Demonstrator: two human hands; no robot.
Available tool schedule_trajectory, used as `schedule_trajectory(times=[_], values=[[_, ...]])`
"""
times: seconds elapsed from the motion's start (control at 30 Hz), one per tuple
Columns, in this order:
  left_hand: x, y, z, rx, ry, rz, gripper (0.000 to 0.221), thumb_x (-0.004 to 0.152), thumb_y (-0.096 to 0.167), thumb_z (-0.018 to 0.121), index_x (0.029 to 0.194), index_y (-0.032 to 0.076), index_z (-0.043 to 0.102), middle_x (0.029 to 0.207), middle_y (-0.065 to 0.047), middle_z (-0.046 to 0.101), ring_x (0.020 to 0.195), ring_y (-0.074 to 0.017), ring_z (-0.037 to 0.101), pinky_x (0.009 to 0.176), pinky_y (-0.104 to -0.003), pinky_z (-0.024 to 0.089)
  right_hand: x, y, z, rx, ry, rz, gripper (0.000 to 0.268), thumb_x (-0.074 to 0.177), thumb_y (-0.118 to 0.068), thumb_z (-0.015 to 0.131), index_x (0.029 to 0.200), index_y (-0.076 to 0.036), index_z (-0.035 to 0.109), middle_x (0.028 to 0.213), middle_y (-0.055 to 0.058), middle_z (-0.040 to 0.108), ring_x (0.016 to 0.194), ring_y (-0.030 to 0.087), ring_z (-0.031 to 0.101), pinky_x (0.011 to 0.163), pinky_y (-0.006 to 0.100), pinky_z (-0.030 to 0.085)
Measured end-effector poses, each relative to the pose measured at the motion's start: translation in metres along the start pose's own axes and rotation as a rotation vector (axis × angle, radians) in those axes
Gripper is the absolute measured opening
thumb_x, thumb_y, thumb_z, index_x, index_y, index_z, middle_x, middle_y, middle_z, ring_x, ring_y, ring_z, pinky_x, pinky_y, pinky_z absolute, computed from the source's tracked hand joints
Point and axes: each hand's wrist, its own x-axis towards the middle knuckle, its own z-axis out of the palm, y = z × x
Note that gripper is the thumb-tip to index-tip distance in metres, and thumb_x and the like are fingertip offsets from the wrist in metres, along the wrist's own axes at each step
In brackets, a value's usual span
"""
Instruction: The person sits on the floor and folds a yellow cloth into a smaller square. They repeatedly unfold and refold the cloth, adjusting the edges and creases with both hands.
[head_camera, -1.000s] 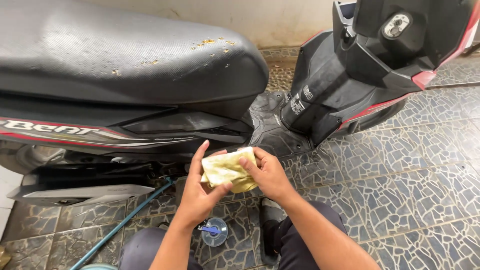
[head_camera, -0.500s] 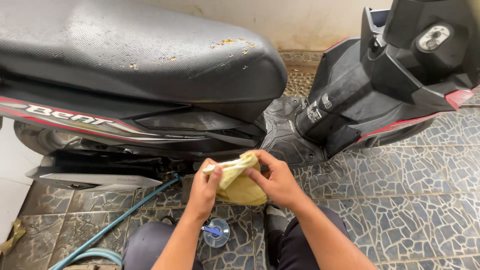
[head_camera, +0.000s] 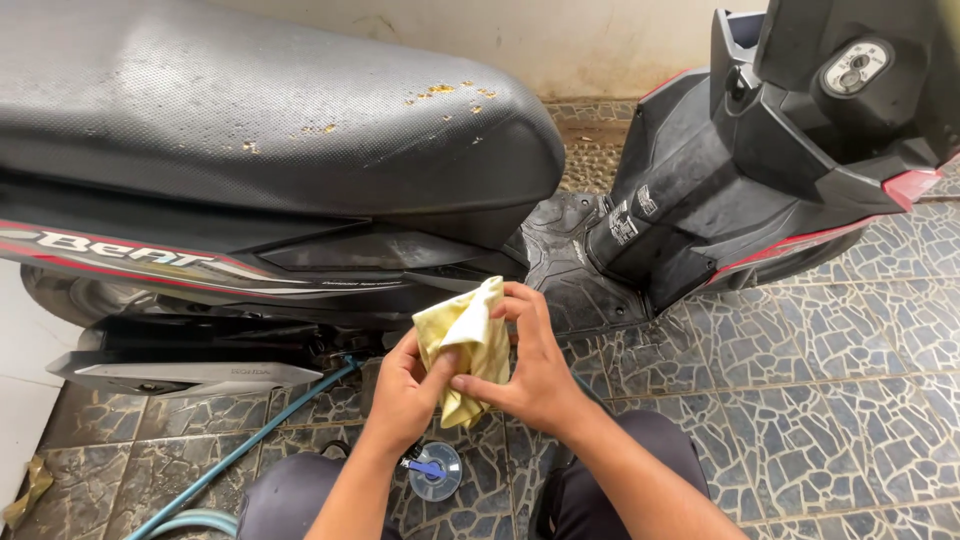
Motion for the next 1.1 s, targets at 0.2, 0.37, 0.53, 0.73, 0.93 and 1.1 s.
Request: schedule_trajectory(times=[0.2, 0.37, 0.53, 0.73, 0.93, 1.1], values=[[-0.012, 0.018, 0.011, 0.191, 0.215, 0.168, 0.083, 0.084, 0.003, 0.069, 0.146, 0.019, 0.016, 0.123, -0.016, 0.056, 0.101, -0.0201, 0.063, 0.087, -0.032, 0.057, 0.0, -0.004, -0.003, 0.165, -0.028, 0.214, 0.018, 0.089, -0.012, 0.069, 0.104, -0.014, 0.059, 0.14, 0.011, 0.06, 0.118, 0.024, 0.069, 0.084, 0.031, 0.067], [-0.009, 0.004, 0.005, 0.49, 0.236, 0.253, 0.039, 0.084, 0.008, 0.066, 0.12, 0.016, 0.055, 0.122, -0.009, 0.053, 0.108, -0.0244, 0.06, 0.089, -0.035, 0.05, -0.01, -0.002, -0.01, 0.155, -0.016, 0.163, 0.006, 0.093, -0.013, 0.064, 0.093, -0.009, 0.069, 0.129, 0.012, 0.065, 0.118, 0.02, 0.067, 0.088, 0.031, 0.065], [-0.01, -0.008, 0.008, 0.536, 0.222, 0.172, 0.009, 0.088, 0.017, 0.07, 0.097, 0.016, 0.071, 0.117, -0.009, 0.054, 0.11, -0.0254, 0.062, 0.083, -0.035, 0.053, -0.029, 0.018, -0.016, -0.079, 0.056, 0.104, 0.018, 0.101, -0.019, 0.046, 0.095, -0.007, 0.058, 0.117, 0.012, 0.062, 0.112, 0.024, 0.061, 0.094, 0.038, 0.05], [-0.014, 0.002, 0.017, 0.675, 0.225, 0.573, 0.006, 0.093, 0.02, 0.066, 0.095, 0.016, 0.071, 0.153, -0.018, 0.041, 0.146, -0.0381, 0.038, 0.118, -0.052, 0.031, -0.047, 0.038, -0.026, -0.177, 0.091, 0.179, 0.018, 0.107, -0.025, 0.042, 0.105, -0.012, 0.053, 0.076, 0.0, 0.056, 0.057, 0.015, 0.049, 0.055, 0.033, 0.04], [-0.005, -0.022, 0.016, 0.62, 0.186, 0.469, 0.008, 0.094, 0.009, 0.063, 0.097, 0.011, 0.069, 0.088, 0.001, 0.072, 0.075, -0.0153, 0.066, 0.068, -0.03, 0.051, -0.043, 0.039, -0.053, -0.154, 0.092, -0.04, 0.015, 0.101, -0.02, 0.053, 0.102, -0.008, 0.062, 0.085, 0.002, 0.065, 0.067, 0.013, 0.06, 0.063, 0.027, 0.049], [0.002, -0.032, 0.002, 0.937, 0.179, 0.371, 0.038, 0.086, 0.051, 0.076, 0.062, 0.023, 0.065, 0.047, -0.003, 0.059, 0.049, -0.026, 0.065, 0.051, -0.034, 0.051, -0.044, 0.051, -0.079, -0.107, 0.269, 0.045, 0.005, 0.084, -0.016, 0.069, 0.085, -0.02, 0.072, 0.055, 0.0, 0.066, 0.052, 0.017, 0.064, 0.056, 0.03, 0.054]])
